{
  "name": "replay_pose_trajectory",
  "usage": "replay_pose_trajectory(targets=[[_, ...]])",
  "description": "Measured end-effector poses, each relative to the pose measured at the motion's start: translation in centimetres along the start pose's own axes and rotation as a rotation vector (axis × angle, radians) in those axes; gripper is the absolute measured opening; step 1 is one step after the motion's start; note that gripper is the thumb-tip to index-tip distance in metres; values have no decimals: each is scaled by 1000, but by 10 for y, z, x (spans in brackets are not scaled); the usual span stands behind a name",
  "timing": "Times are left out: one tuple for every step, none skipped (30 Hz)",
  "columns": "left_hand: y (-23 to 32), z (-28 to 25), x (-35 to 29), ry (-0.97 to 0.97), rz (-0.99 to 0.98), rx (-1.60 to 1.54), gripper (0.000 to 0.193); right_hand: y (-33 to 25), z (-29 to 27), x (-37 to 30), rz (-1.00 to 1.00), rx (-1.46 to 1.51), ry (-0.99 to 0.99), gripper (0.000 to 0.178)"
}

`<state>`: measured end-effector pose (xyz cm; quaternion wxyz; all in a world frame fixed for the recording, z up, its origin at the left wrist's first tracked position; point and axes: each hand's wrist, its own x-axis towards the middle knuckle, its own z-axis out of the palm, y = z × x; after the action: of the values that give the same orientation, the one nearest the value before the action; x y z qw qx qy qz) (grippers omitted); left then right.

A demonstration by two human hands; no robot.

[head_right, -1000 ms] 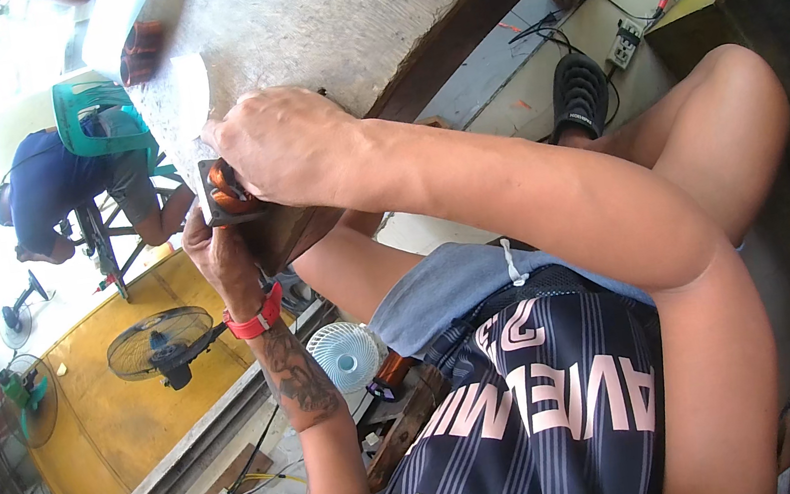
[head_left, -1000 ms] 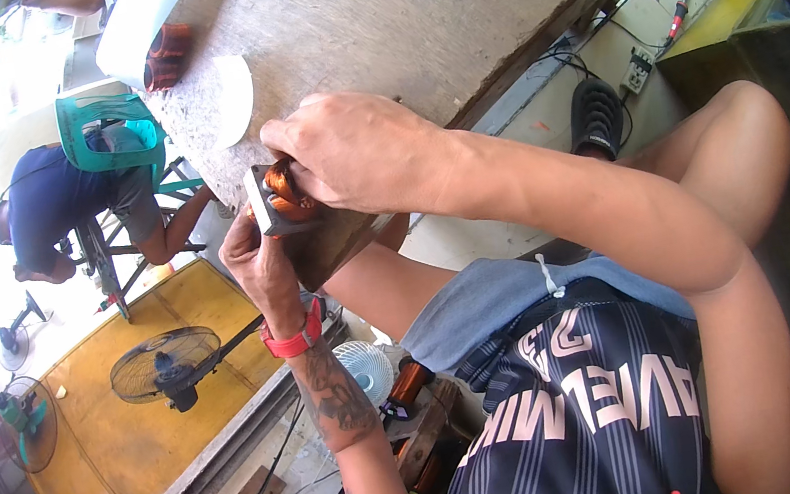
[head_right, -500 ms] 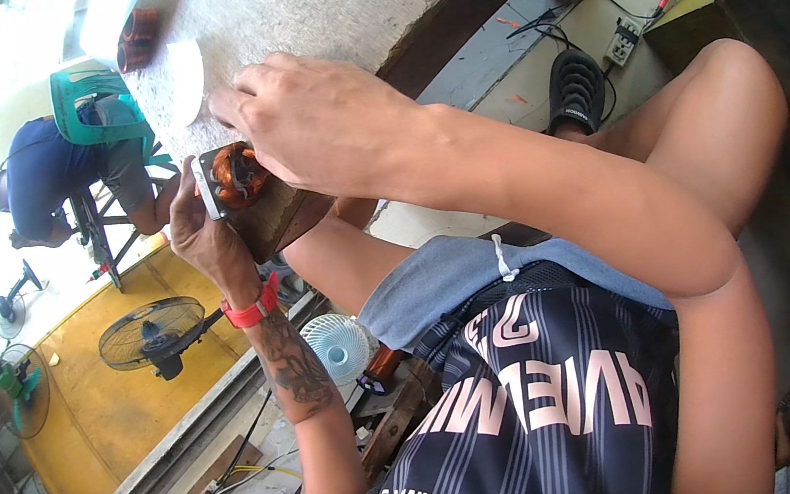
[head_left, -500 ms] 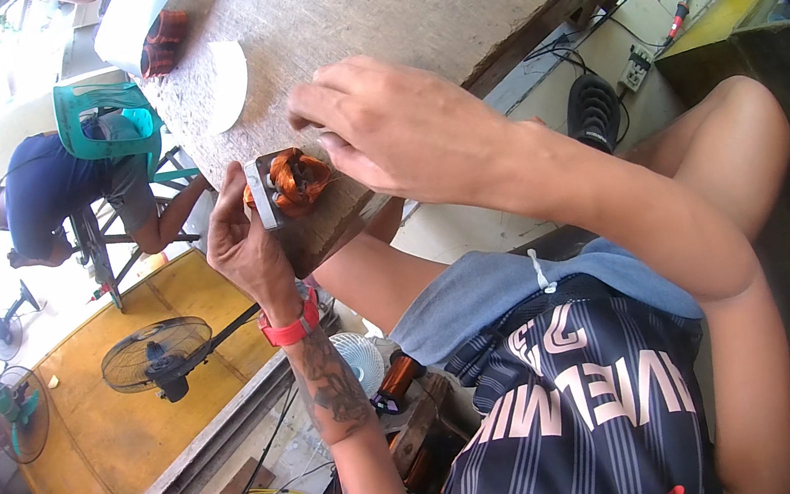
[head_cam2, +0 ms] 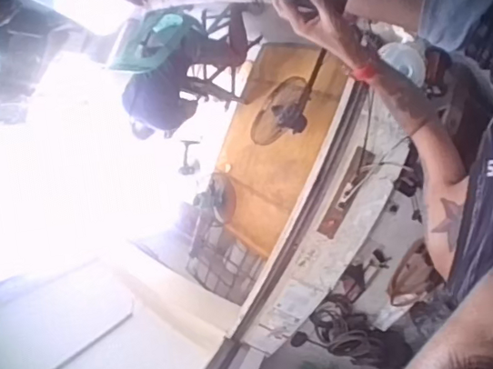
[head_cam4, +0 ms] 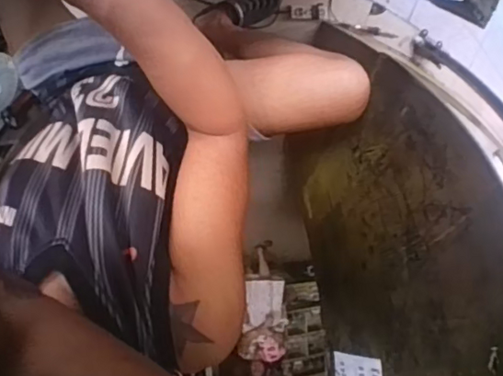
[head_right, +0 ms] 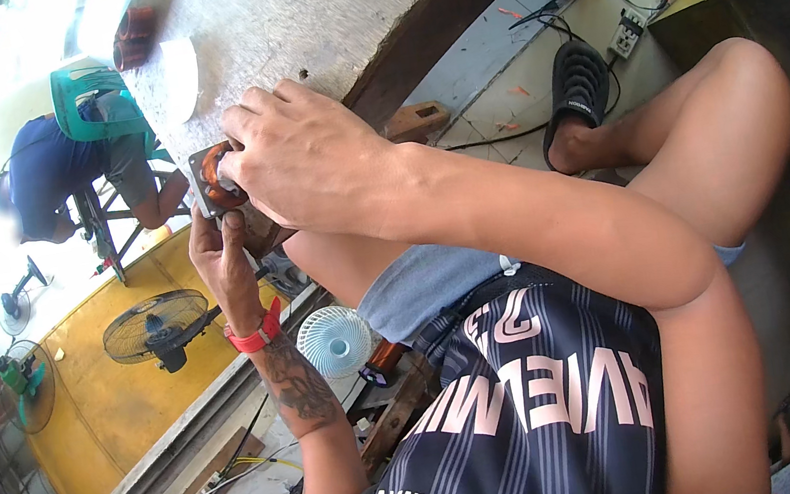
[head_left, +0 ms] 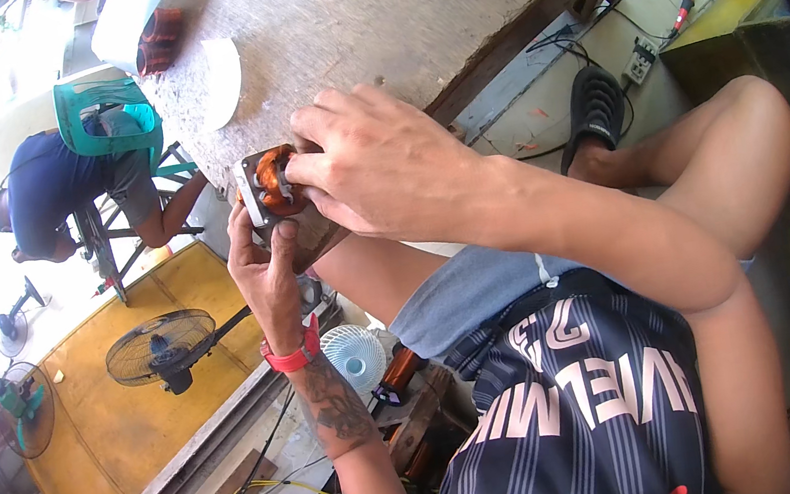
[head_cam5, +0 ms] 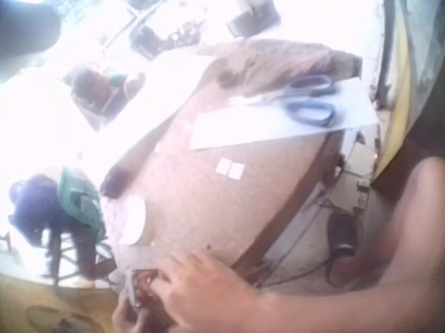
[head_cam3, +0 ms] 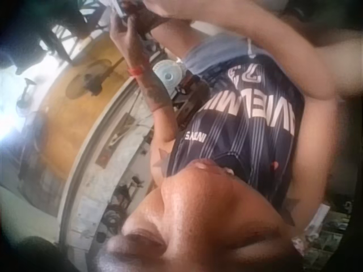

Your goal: The person winds copper wire around a motor stator core, then places small white insulating pieces into the stator slots. The person continues to adjust the wire and pieces by hand throughout the clip.

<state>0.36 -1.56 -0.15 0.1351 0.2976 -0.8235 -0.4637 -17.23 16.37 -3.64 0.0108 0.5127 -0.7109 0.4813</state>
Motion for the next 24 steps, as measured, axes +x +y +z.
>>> replay_pose_trajectory(targets=[[1,-1,2,-12,-2,-1,49,-1,1,1,3,-21,-3,24],[2,-2,2,-24,-3,-2,48,-2,2,1,5,-42,-5,24],[3,-3,4,-51,12,-3,53,-3,2,2,2,-60,-18,24],[3,-5,5,-78,27,-5,58,-4,3,2,-1,-77,-31,24],[2,-6,7,-108,32,-3,63,-4,4,2,-5,-102,-39,24],[0,-8,9,-107,13,-18,58,-4,5,3,-6,-96,-34,23],[-1,-9,11,-109,-17,-29,53,-4,6,3,-9,-98,-25,22],[-4,-11,13,-111,-45,-40,48,-3,7,3,-12,-99,-15,21],[-7,-11,16,-103,18,-8,47,-2,9,2,-26,-97,-7,21],[-10,-10,18,-94,81,23,46,0,9,1,-41,-95,-1,20],[-14,-9,20,-72,127,65,44,2,10,0,-69,-89,34,19],[-17,-8,20,-54,187,135,42,5,11,-2,-125,-135,7,19],[-19,-6,18,-25,231,215,41,8,11,-5,-194,-178,10,19],[-21,-4,17,7,286,301,39,11,12,-7,-259,-219,9,19],[-24,0,14,66,244,249,35,12,12,-10,-276,-248,-6,20],[-25,2,11,71,224,249,34,13,11,-14,-293,-274,-23,22],[-25,5,10,80,213,246,34,14,10,-17,-316,-306,-35,23],[-25,6,9,102,220,247,33,15,10,-19,-309,-339,-4,26],[-25,8,8,119,227,238,32,14,9,-22,-297,-369,26,29],[-25,10,8,134,272,271,31,13,9,-23,-284,-409,18,32],[-25,11,9,167,321,303,30,14,8,-25,-258,-410,-10,38],[-26,12,10,194,346,354,29,14,8,-26,-267,-422,14,39],[-25,12,10,178,378,365,29,13,9,-26,-271,-443,2,39],[-26,12,11,154,390,394,30,14,10,-26,-275,-463,4,40]])
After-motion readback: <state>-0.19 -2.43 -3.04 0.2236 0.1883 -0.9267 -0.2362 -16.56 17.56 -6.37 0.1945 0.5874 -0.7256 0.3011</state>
